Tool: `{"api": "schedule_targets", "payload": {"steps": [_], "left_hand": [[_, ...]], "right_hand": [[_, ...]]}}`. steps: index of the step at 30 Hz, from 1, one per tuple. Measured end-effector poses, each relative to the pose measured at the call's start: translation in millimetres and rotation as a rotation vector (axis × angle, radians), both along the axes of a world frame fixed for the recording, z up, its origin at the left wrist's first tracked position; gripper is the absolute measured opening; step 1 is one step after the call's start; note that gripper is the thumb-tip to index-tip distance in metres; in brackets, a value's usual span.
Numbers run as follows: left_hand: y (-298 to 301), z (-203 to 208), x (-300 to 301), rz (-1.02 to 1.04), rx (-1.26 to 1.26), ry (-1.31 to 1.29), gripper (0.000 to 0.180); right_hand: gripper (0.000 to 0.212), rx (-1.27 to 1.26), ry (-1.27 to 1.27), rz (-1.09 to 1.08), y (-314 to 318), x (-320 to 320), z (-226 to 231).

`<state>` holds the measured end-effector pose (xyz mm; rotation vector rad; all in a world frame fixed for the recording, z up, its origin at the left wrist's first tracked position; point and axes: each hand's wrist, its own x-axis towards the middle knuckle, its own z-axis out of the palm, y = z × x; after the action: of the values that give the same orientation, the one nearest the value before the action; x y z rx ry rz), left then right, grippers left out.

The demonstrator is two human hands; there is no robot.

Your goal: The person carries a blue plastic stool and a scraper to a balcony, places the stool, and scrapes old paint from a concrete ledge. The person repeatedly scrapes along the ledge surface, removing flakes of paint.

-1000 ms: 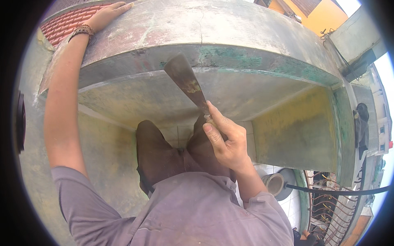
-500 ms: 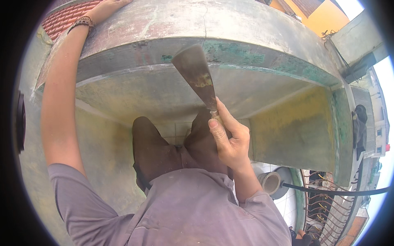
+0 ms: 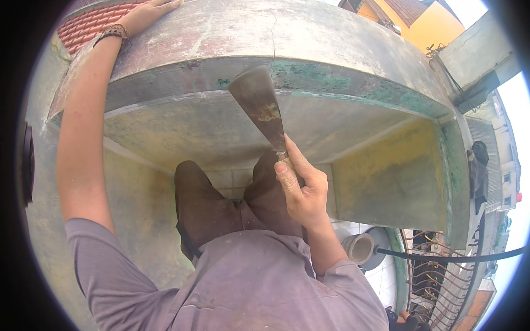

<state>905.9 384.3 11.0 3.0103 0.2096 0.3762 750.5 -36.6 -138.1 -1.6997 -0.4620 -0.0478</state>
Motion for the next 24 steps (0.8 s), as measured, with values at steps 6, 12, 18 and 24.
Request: {"api": "schedule_targets", "payload": {"steps": [6,12,18,24], "left_hand": [[-12,2,-9,0.065,-0.053,0.021,0.069],[-12,5,-9,0.076,-0.059,0.040,0.071],[-8,3,-6,0.004,-0.072,0.035,0.069],[-15,8,-13,0.004,-0.074,0.023,0.068]], "right_hand": [[0.047,0.064,0.043,0.037,-6,0,-4],[0.048,0.083,0.071,0.030,-4,-4,-3],[0.047,0.141,0.079,0.033,4,-2,-10],[0.046,0.200,0.088,0.071,3,-2,-17]]}}
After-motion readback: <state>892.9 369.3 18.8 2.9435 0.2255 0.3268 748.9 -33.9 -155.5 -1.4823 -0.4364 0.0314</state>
